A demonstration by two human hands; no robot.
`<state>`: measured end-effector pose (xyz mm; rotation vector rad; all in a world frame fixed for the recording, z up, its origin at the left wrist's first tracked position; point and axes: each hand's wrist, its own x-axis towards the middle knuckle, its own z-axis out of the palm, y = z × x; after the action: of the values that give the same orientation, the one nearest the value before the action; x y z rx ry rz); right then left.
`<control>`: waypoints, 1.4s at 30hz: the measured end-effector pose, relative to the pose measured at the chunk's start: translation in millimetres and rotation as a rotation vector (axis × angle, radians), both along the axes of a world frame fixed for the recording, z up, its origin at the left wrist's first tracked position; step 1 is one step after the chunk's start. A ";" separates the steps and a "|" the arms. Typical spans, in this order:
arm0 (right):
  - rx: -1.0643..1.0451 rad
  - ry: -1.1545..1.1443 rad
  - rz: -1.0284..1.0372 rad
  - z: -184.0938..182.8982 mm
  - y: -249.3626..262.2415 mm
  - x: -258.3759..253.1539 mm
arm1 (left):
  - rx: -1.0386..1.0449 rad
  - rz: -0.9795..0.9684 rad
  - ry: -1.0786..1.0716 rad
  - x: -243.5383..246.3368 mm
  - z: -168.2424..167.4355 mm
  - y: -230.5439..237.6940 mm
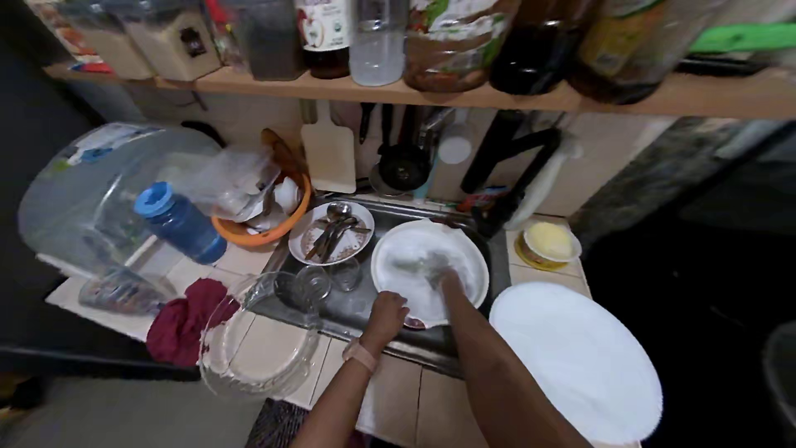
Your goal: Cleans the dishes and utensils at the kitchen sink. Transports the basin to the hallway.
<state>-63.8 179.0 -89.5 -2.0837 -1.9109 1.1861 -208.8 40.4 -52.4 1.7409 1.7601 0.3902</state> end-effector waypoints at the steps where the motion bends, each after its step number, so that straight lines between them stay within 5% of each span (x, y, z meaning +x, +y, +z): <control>1: -0.058 -0.013 0.019 -5.8 8.0 3.3 | -0.003 -0.006 0.014 -0.1 0.6 0.3; 11: -0.063 0.292 -0.243 29.8 3.9 21.1 | 0.023 -0.094 0.169 3.7 1.3 1.1; 21: 0.194 0.122 -0.024 120.2 -25.9 24.3 | 0.004 -0.123 0.259 6.9 3.3 -2.0; 26: 0.530 0.083 0.141 143.4 -59.8 33.4 | 0.017 -0.130 0.255 5.6 4.6 -4.2; 30: 0.576 0.208 -0.134 155.8 -82.9 62.6 | 0.011 -0.134 0.241 4.7 5.8 -6.7; 35: 0.379 0.448 -0.537 134.9 -88.6 140.3 | 0.024 -0.115 0.216 4.1 3.9 -7.2; 42: 0.254 0.404 -0.820 97.9 -129.6 224.1 | -0.011 -0.108 0.209 5.6 5.8 -3.8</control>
<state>160.3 49.4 8.4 -1.9573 -0.8282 0.9776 -203.1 36.6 -46.6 1.9175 1.7954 0.1571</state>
